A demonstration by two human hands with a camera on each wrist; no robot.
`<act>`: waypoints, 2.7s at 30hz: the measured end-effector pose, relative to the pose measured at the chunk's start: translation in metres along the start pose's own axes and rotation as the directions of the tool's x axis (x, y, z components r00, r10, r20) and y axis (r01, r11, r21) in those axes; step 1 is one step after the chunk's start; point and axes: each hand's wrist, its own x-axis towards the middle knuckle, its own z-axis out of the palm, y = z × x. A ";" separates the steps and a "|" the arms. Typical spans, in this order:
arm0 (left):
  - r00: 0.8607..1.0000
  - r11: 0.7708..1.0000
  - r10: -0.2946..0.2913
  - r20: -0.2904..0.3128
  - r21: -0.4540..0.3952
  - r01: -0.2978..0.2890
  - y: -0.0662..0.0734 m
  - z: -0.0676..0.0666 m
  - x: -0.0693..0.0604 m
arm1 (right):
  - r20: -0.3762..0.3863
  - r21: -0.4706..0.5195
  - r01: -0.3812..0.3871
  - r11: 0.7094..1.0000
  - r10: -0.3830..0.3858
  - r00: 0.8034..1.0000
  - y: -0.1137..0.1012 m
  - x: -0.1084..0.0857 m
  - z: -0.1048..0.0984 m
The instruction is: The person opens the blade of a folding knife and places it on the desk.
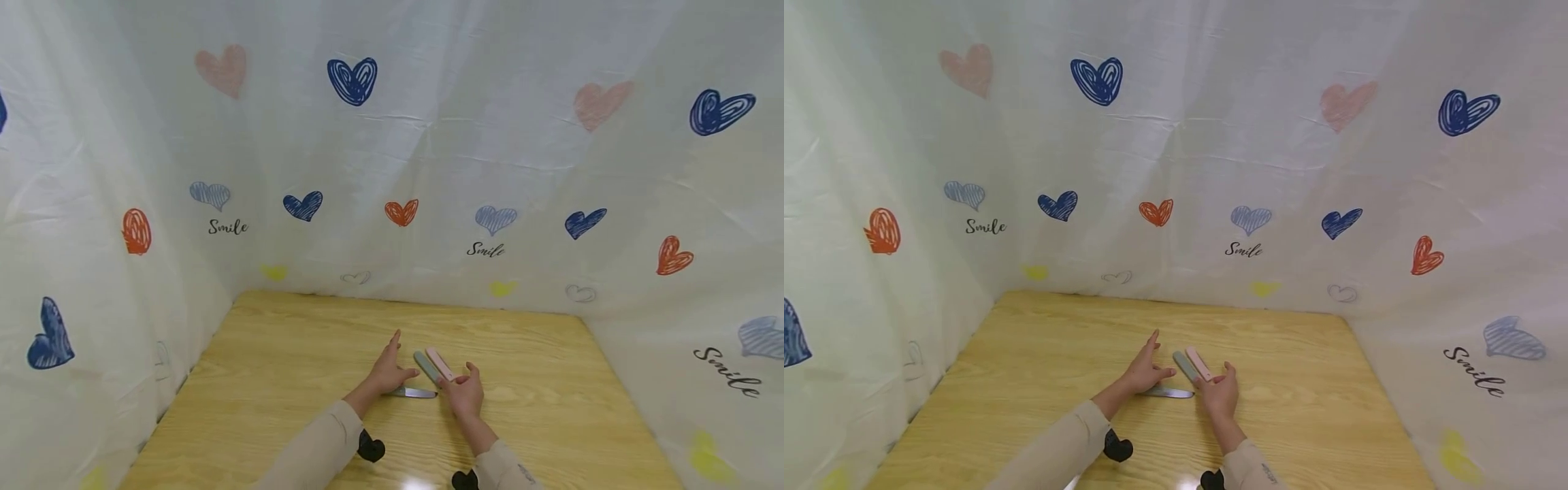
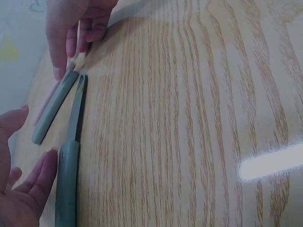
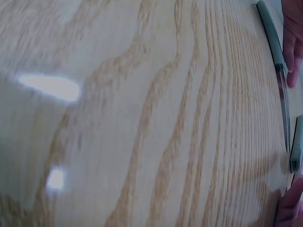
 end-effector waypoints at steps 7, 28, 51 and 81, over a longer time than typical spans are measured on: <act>0.998 1.000 0.009 0.060 -0.022 -0.008 0.000 0.007 0.007 | -0.006 -0.003 -0.005 1.000 0.005 1.000 -0.003 -0.001 0.000; 0.979 0.996 -0.045 0.198 -0.068 0.059 0.008 0.010 0.013 | -0.006 -0.060 0.005 0.998 -0.005 1.000 -0.001 -0.003 0.005; 0.994 0.975 -0.098 0.040 -0.198 0.104 0.009 0.013 0.012 | 0.174 0.001 0.147 0.989 -0.145 0.974 0.005 0.001 -0.005; 0.999 0.992 0.002 0.039 -0.125 0.003 0.002 -0.010 0.006 | 0.341 0.409 -0.012 0.912 -0.141 0.929 0.000 0.004 -0.008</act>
